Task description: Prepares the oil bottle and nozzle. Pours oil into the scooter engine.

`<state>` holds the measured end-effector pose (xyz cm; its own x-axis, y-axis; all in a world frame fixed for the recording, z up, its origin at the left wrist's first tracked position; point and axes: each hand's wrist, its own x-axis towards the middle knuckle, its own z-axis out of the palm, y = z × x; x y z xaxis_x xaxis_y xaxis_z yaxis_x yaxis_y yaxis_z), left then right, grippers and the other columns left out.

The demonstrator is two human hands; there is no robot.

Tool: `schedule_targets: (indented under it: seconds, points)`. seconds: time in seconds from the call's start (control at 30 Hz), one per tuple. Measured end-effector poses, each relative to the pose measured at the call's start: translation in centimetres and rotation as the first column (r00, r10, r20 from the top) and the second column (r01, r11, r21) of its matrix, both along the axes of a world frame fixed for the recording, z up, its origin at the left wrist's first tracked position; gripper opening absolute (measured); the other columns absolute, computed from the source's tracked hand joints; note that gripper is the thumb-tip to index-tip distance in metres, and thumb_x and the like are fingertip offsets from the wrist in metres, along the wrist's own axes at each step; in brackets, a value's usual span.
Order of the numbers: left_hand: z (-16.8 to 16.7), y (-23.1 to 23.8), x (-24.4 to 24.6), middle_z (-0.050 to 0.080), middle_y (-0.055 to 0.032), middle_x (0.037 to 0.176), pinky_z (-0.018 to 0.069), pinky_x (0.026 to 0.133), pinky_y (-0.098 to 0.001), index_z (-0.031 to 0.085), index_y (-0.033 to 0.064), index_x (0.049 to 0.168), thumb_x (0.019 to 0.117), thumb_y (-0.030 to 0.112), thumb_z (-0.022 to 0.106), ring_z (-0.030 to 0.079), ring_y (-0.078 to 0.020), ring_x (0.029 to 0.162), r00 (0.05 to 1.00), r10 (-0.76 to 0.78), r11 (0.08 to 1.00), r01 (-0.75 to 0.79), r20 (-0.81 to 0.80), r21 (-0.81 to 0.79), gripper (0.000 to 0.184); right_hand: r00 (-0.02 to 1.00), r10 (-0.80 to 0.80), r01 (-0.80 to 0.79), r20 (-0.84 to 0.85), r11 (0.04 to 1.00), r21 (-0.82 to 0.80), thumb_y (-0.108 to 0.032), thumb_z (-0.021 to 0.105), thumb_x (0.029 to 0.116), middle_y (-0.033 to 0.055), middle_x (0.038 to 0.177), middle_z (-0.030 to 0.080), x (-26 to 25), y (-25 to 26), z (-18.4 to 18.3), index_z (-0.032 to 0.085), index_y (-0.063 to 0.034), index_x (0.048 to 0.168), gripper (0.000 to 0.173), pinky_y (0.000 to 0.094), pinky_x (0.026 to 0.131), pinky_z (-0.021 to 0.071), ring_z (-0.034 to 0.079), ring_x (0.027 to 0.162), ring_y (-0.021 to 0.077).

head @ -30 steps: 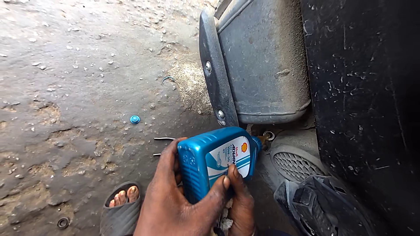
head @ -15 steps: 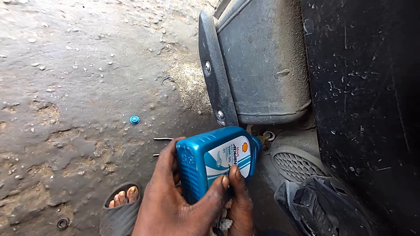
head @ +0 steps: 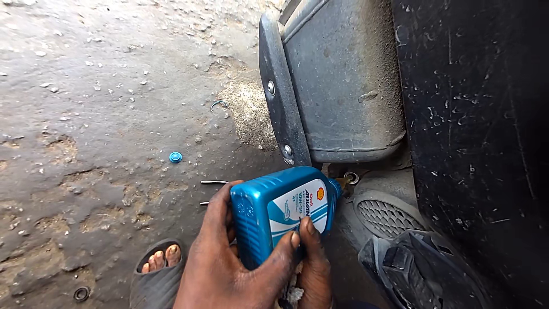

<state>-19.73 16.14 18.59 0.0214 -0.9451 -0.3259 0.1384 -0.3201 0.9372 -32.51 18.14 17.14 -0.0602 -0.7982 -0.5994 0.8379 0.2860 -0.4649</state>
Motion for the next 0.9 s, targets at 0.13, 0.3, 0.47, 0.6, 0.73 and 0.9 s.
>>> schedule_targets:
  seconds: [0.13, 0.3, 0.47, 0.6, 0.73, 0.9]
  points:
    - [0.03, -0.06, 0.01, 0.069, -0.0091, 0.119, 0.0677, 0.074, -0.0323, 0.037, 0.0002, 0.146, 0.0804, 0.022, 0.087, 0.075, -0.0186, 0.093, 1.0, -0.002, 1.0, 0.002, -0.002, 0.001, 0.086, 1.0, -0.005, 0.005, -0.002, 1.0, 0.008, -0.028, 0.081, 0.0861, 0.0114, 0.094, 0.075, 0.04, -0.05, 0.06, 0.068, -0.0051, 0.105, 0.032, 0.0327, 0.081, 0.0629, 0.075, 0.089, 0.0152]
    - [0.03, -0.11, 0.01, 0.069, -0.0095, 0.119, 0.0679, 0.074, -0.0323, 0.037, -0.0002, 0.146, 0.081, 0.022, 0.087, 0.075, -0.0191, 0.094, 1.0, -0.003, 1.0, 0.003, -0.007, 0.004, 0.085, 1.0, -0.006, 0.006, 0.019, 1.0, 0.003, -0.029, 0.08, 0.0864, 0.0126, 0.095, 0.074, 0.03, -0.05, -0.09, 0.069, -0.0043, 0.105, 0.033, 0.0344, 0.082, 0.0628, 0.075, 0.09, 0.0169]
    - [0.02, -0.15, -0.02, 0.069, -0.0089, 0.118, 0.0677, 0.074, -0.032, 0.037, 0.0, 0.147, 0.0808, 0.023, 0.087, 0.075, -0.0187, 0.093, 1.0, 0.0, 1.0, 0.0, -0.008, 0.004, 0.086, 1.0, -0.014, 0.014, 0.004, 1.0, -0.001, -0.026, 0.079, 0.0875, 0.0118, 0.094, 0.075, 0.09, -0.21, 0.03, 0.069, -0.0044, 0.104, 0.029, 0.0329, 0.082, 0.0629, 0.075, 0.089, 0.0155]
    - [-0.09, -0.16, -0.05, 0.069, -0.0082, 0.118, 0.0676, 0.073, -0.0314, 0.037, -0.0006, 0.146, 0.0806, 0.024, 0.087, 0.075, -0.0176, 0.092, 1.0, -0.003, 1.0, 0.003, 0.007, -0.004, 0.086, 1.0, 0.002, -0.002, 0.017, 1.0, -0.011, -0.026, 0.078, 0.0881, 0.0122, 0.094, 0.075, -0.09, -0.22, -0.03, 0.069, -0.0045, 0.104, 0.028, 0.0329, 0.083, 0.0626, 0.075, 0.09, 0.0158]
    - [-0.04, -0.22, -0.03, 0.069, -0.0089, 0.118, 0.0678, 0.073, -0.032, 0.037, -0.0003, 0.146, 0.081, 0.023, 0.087, 0.075, -0.0181, 0.092, 1.0, -0.004, 1.0, 0.004, 0.002, 0.005, 0.085, 1.0, -0.002, 0.002, 0.019, 1.0, -0.001, -0.026, 0.078, 0.0889, 0.0115, 0.093, 0.075, -0.02, -0.28, 0.05, 0.07, -0.0049, 0.104, 0.027, 0.0326, 0.082, 0.0629, 0.075, 0.089, 0.015]
    - [-0.05, -0.22, -0.05, 0.069, -0.0081, 0.118, 0.0676, 0.072, -0.0312, 0.037, 0.0004, 0.146, 0.0807, 0.024, 0.087, 0.075, -0.0174, 0.092, 1.0, -0.001, 1.0, 0.001, 0.013, 0.006, 0.085, 0.999, -0.014, 0.013, 0.032, 1.0, 0.003, -0.025, 0.076, 0.0899, 0.0119, 0.092, 0.075, 0.12, -0.31, 0.14, 0.07, -0.0047, 0.103, 0.025, 0.0321, 0.08, 0.0631, 0.075, 0.087, 0.0151]
